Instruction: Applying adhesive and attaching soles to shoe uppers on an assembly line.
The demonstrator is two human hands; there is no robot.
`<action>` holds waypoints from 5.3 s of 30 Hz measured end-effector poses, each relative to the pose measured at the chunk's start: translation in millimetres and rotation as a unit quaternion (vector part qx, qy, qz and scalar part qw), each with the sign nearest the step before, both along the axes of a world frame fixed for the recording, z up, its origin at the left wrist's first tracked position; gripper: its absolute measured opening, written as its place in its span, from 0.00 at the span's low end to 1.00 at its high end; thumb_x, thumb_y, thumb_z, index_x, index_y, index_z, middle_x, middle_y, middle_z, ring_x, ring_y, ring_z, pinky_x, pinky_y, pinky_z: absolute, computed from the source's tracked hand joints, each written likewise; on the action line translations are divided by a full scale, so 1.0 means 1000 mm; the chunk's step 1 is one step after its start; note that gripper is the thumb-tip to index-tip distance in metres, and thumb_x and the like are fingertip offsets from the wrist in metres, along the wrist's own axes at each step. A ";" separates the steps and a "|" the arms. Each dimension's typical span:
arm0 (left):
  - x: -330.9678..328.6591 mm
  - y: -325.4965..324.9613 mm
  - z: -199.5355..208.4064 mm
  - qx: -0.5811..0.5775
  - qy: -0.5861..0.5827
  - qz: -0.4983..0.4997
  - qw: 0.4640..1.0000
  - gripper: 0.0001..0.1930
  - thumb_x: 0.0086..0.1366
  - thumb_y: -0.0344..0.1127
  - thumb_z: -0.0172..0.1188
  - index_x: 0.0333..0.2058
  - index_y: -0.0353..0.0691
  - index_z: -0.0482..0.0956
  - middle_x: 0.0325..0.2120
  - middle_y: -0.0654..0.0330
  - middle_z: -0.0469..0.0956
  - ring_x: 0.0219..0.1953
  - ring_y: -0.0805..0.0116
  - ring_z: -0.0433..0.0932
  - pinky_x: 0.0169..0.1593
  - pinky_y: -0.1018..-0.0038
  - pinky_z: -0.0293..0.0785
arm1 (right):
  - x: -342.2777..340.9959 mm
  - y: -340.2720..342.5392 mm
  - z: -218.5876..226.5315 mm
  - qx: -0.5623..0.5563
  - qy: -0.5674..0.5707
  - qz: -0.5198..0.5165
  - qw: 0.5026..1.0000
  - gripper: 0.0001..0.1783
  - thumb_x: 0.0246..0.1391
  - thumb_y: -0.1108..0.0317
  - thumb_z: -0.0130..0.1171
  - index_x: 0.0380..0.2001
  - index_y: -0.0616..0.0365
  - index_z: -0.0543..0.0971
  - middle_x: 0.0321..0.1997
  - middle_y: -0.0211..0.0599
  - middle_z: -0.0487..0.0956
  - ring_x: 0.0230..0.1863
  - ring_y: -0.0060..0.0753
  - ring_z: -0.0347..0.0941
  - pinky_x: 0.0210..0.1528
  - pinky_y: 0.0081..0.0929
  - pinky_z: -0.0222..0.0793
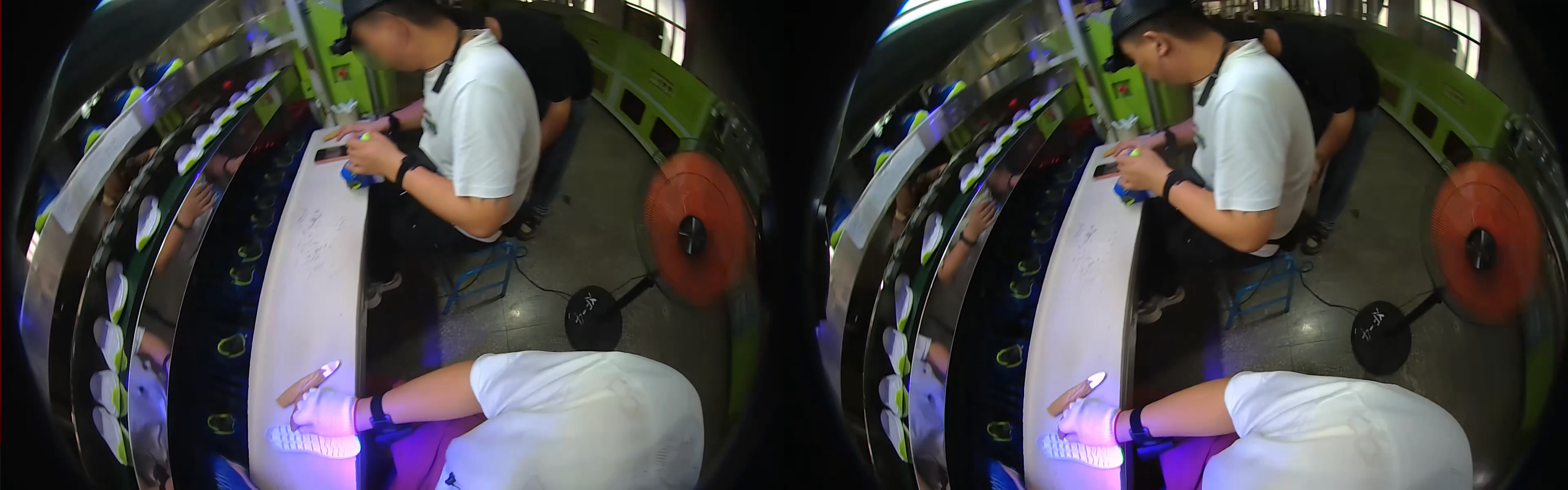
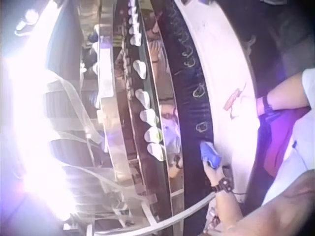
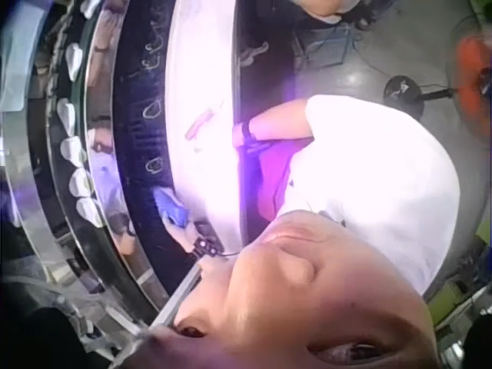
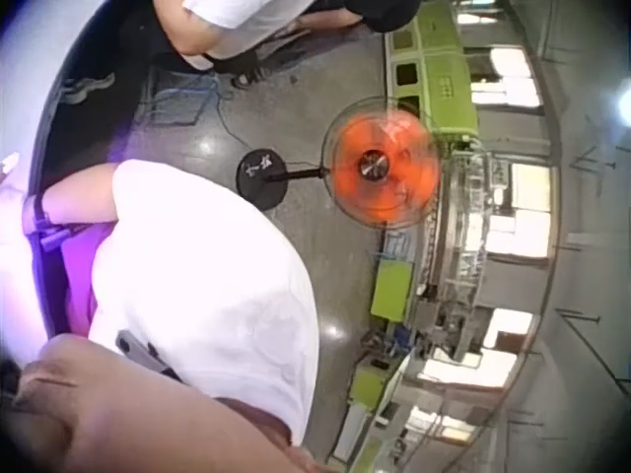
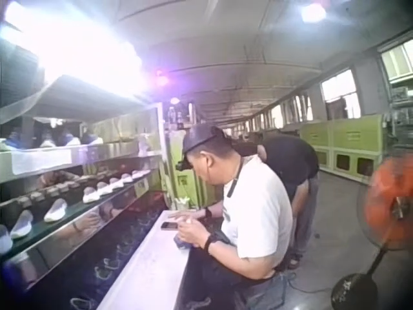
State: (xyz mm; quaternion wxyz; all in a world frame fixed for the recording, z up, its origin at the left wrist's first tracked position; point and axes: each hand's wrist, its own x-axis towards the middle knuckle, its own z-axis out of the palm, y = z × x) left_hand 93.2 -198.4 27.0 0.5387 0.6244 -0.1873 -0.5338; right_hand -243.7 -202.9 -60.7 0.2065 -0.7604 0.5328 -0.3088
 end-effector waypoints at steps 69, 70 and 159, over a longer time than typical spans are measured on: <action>-0.057 0.184 0.005 -0.276 -0.288 -0.211 0.893 0.21 0.76 0.51 0.63 0.47 0.35 0.79 0.53 0.38 0.85 0.68 0.37 0.74 0.73 0.44 0.64 | 0.058 0.100 0.010 -0.122 -0.157 0.275 0.941 0.21 0.41 0.52 0.79 0.30 0.56 0.83 0.53 0.44 0.83 0.47 0.54 0.79 0.48 0.47 0.81; -0.050 0.181 0.010 -0.268 -0.325 -0.281 0.862 0.22 0.72 0.51 0.70 0.46 0.35 0.79 0.52 0.38 0.86 0.69 0.34 0.74 0.73 0.43 0.66 | 0.060 0.098 0.010 -0.119 -0.160 0.275 0.940 0.21 0.41 0.52 0.79 0.30 0.56 0.83 0.53 0.44 0.83 0.47 0.54 0.79 0.48 0.47 0.81; -0.004 0.132 -0.004 -0.070 -0.400 -0.251 0.879 0.33 0.51 0.46 0.87 0.49 0.32 0.83 0.37 0.53 0.90 0.37 0.62 0.90 0.44 0.68 0.86 | 0.164 0.023 0.065 0.326 -0.493 0.325 0.738 0.11 0.70 0.61 0.59 0.43 0.58 0.78 0.41 0.28 0.73 0.42 0.21 0.68 0.47 0.25 0.67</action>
